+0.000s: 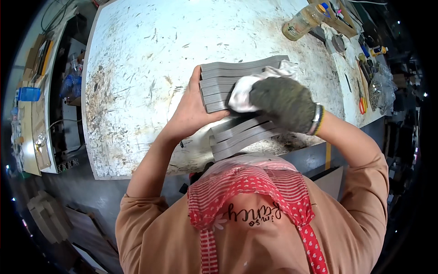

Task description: Wiping down gray curved plastic manufacturing components with a cleaning solution and cloth.

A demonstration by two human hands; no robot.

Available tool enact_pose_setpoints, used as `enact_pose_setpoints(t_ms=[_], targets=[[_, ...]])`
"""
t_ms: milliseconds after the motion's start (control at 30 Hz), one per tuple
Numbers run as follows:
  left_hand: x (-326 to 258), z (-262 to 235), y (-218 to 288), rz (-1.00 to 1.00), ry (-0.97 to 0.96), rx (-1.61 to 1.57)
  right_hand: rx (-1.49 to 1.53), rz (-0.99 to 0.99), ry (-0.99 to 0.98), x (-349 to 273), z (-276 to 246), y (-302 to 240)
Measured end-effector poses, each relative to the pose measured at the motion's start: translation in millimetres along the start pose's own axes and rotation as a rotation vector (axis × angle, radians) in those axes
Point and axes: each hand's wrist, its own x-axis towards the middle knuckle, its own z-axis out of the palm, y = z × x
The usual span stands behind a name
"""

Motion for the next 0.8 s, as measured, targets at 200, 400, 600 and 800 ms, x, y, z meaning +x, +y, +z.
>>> enact_pose_setpoints(t_ms=[200,400,600,800], targets=[[-2.9,3.6,-10.4,0.009,-0.051,-0.243,0.157,0.054,0.031,41.9,-7.8,-29.3],[-2.3,2.7,-22.1,0.108,-0.04,-0.107,0.124,-0.202,0.122,37.5,14.6,-31.0],[7.8,11.2,-40.4,0.057,-0.088,-0.317,0.129,-0.273,0.082,51.8,22.7,-34.0],[7.5,5.8,-18.0,0.049,-0.043,0.038,0.089,-0.256,0.111,41.8,18.1,-30.2]])
